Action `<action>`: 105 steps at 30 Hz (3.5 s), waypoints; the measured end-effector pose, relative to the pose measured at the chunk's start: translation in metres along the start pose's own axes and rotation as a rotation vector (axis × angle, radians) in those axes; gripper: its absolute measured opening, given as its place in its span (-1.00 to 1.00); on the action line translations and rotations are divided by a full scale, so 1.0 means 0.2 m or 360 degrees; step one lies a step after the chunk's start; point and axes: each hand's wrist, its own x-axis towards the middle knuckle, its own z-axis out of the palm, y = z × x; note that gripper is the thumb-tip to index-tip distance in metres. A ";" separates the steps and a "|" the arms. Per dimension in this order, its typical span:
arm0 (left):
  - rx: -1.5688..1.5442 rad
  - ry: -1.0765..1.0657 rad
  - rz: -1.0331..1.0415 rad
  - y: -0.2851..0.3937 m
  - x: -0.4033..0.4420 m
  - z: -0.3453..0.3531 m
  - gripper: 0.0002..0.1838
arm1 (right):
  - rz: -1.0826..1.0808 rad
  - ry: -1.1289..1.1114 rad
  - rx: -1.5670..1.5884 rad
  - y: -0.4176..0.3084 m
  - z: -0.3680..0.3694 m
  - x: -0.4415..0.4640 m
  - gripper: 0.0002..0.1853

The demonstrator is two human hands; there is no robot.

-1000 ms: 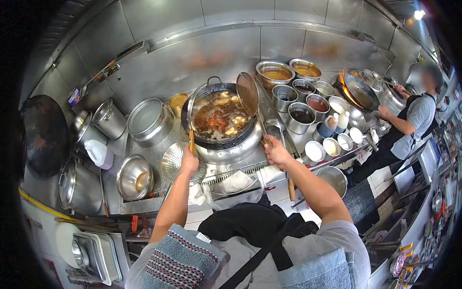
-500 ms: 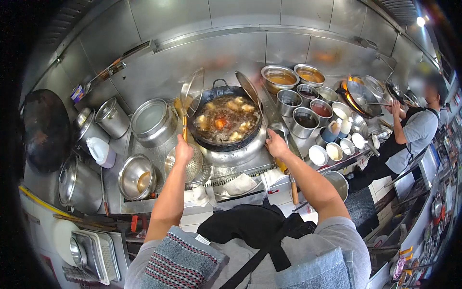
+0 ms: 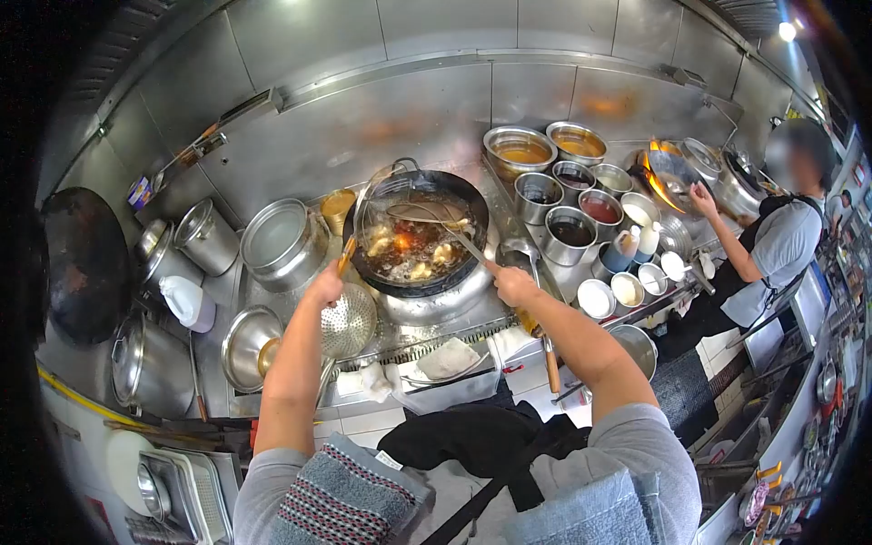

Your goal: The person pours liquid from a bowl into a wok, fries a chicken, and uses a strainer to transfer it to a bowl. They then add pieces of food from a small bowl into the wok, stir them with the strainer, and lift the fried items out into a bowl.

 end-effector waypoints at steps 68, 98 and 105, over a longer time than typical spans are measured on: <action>-0.1491 -0.1600 0.0743 -0.04 -0.93 0.19 -0.43 | 0.0697 0.0768 0.2512 -0.17 0.02 -1.24 -0.43; 0.0718 -0.2847 0.1352 1.26 -2.55 2.86 -0.56 | 0.3098 0.3841 0.1683 -0.83 1.62 -4.77 -0.79; 0.0429 -0.3274 0.1300 1.29 -2.98 2.86 -0.63 | 0.2534 0.2552 0.1936 -0.84 1.16 -4.67 -0.77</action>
